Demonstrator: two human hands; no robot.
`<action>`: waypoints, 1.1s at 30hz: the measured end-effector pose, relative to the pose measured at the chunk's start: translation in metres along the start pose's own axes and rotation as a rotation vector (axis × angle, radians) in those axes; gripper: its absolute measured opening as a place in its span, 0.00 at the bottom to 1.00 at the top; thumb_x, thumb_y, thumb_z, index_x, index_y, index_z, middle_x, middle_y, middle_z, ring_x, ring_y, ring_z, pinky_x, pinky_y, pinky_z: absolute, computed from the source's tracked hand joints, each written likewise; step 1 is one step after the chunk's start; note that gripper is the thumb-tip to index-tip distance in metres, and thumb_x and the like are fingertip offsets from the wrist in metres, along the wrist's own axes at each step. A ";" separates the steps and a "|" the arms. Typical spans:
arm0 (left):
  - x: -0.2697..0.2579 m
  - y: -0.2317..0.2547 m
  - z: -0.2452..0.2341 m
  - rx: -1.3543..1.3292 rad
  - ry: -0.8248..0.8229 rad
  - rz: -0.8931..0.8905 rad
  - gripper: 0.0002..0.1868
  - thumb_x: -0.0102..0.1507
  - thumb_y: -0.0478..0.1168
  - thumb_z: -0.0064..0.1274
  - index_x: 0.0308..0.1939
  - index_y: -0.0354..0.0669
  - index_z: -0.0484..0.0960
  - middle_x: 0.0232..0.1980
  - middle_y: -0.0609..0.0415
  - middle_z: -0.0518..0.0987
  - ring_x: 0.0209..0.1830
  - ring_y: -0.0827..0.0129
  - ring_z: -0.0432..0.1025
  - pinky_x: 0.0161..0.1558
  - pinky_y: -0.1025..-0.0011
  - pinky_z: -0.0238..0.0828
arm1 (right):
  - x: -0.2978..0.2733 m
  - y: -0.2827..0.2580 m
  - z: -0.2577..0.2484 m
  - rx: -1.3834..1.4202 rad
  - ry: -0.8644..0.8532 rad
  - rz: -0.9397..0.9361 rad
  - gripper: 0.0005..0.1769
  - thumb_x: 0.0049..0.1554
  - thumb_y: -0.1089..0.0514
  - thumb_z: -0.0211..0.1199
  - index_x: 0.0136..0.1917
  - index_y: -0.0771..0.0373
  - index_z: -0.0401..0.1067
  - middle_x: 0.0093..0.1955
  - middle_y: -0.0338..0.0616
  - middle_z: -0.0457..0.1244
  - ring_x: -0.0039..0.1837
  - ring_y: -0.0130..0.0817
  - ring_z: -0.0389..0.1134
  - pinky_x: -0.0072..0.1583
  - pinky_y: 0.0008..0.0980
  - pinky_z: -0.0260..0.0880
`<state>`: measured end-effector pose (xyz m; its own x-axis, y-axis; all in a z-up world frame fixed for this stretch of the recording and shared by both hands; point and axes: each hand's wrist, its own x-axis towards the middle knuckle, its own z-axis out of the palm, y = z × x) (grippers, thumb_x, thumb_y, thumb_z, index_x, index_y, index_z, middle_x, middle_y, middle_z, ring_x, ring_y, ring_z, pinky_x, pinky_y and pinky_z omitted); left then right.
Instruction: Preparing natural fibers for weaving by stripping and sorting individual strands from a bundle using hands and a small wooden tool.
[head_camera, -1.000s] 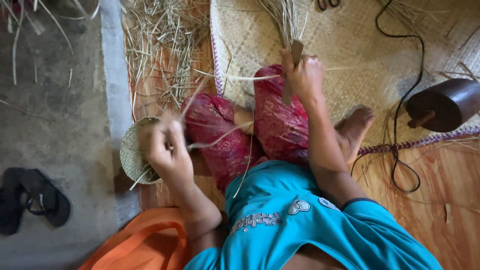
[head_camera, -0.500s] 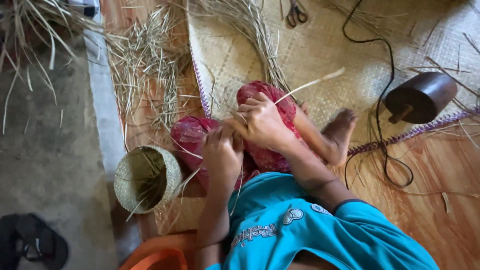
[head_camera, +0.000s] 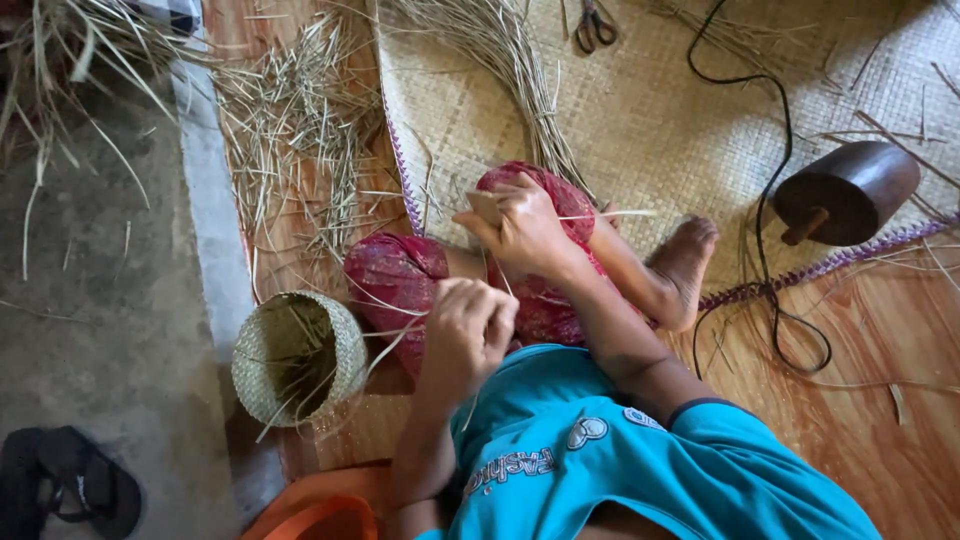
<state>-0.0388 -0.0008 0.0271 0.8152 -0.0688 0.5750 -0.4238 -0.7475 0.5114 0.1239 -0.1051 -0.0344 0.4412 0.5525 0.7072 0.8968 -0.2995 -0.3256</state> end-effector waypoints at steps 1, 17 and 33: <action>0.001 0.007 -0.004 -0.069 -0.008 0.026 0.09 0.65 0.42 0.51 0.29 0.52 0.77 0.26 0.61 0.70 0.28 0.64 0.70 0.43 0.64 0.67 | 0.001 0.001 0.001 0.030 0.014 0.017 0.21 0.65 0.45 0.60 0.35 0.59 0.69 0.24 0.43 0.63 0.37 0.45 0.70 0.48 0.42 0.64; -0.002 0.022 -0.050 -0.915 -0.899 -0.026 0.19 0.71 0.44 0.42 0.45 0.35 0.85 0.48 0.48 0.85 0.42 0.62 0.78 0.49 0.69 0.77 | 0.015 -0.016 -0.018 0.097 0.070 0.273 0.14 0.60 0.54 0.64 0.37 0.66 0.74 0.40 0.47 0.70 0.40 0.41 0.67 0.56 0.38 0.64; -0.022 -0.046 0.032 -1.322 0.027 -0.766 0.09 0.70 0.38 0.52 0.37 0.38 0.79 0.32 0.51 0.79 0.30 0.67 0.75 0.38 0.64 0.78 | 0.027 -0.042 -0.047 0.206 0.304 -0.354 0.26 0.67 0.48 0.55 0.28 0.55 0.69 0.31 0.38 0.58 0.34 0.38 0.62 0.45 0.41 0.64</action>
<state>-0.0246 0.0136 -0.0297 0.9943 0.0705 -0.0805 0.0334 0.5106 0.8592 0.0969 -0.1136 0.0279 0.1075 0.3316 0.9373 0.9909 0.0414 -0.1283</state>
